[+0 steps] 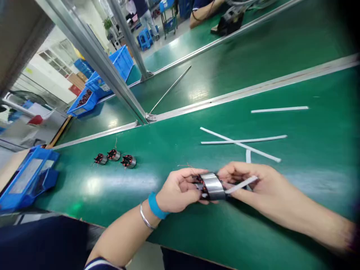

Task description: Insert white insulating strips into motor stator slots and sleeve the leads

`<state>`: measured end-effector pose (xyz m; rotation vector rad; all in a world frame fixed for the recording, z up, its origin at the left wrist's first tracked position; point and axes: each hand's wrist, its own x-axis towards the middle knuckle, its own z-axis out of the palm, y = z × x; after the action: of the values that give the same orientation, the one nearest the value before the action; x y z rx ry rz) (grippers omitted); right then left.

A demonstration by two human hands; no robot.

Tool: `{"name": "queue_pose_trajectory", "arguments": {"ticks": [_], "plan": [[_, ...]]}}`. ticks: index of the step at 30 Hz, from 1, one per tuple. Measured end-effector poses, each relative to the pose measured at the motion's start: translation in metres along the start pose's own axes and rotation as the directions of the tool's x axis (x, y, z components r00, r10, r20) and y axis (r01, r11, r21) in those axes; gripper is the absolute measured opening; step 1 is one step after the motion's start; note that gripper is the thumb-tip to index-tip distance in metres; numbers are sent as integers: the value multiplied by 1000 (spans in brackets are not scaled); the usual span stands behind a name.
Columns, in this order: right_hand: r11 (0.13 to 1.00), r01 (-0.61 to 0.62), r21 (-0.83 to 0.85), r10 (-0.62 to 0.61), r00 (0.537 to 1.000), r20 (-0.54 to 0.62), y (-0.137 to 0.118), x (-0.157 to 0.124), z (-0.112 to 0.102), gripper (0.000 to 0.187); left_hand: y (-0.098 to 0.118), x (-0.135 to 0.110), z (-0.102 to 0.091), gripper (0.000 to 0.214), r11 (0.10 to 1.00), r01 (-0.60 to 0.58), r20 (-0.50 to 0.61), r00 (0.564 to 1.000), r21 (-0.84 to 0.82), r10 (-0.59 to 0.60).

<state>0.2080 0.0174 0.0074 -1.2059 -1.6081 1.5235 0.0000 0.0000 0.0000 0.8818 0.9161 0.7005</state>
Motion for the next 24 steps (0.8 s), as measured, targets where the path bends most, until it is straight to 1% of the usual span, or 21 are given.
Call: {"name": "queue_pose_trajectory", "arguments": {"ticks": [3,5,7,9,12,14,16,18,20,22,24], "plan": [[1000,20,6,-19,999,-47,-2,4,6,29,-10,2,3,57,999,-23,-92,995,24,25],[999,32,18,-31,998,-63,-3,7,10,35,-15,3,5,52,996,-54,-139,988,70,63],[999,35,29,-32,997,-73,-2,9,11,38,-18,2,5,47,988,-85,-163,981,132,106],[999,15,34,-12,996,-84,1,11,12,36,-20,1,5,46,978,-97,-159,979,183,127],[1000,5,13,-5,999,-43,12,11,11,31,-22,0,6,44,964,-122,-149,976,237,160],[999,39,-19,-38,999,15,21,10,9,28,-23,0,7,36,956,-144,-158,969,256,188],[996,74,-45,-72,996,50,30,8,6,27,-23,2,8,26,962,-143,-185,965,233,188],[995,77,-57,-73,995,71,36,7,2,28,-20,3,9,21,979,-113,-216,965,169,148],[996,57,-69,-51,995,86,39,9,-1,27,-15,4,8,23,996,-44,-204,977,81,60],[996,43,-72,-36,994,102,41,11,-5,27,-8,3,6,29,999,47,-142,989,-17,-49],[998,32,-57,-25,991,129,41,13,-7,28,-3,2,2,36,989,118,-57,991,-92,-123]]}}
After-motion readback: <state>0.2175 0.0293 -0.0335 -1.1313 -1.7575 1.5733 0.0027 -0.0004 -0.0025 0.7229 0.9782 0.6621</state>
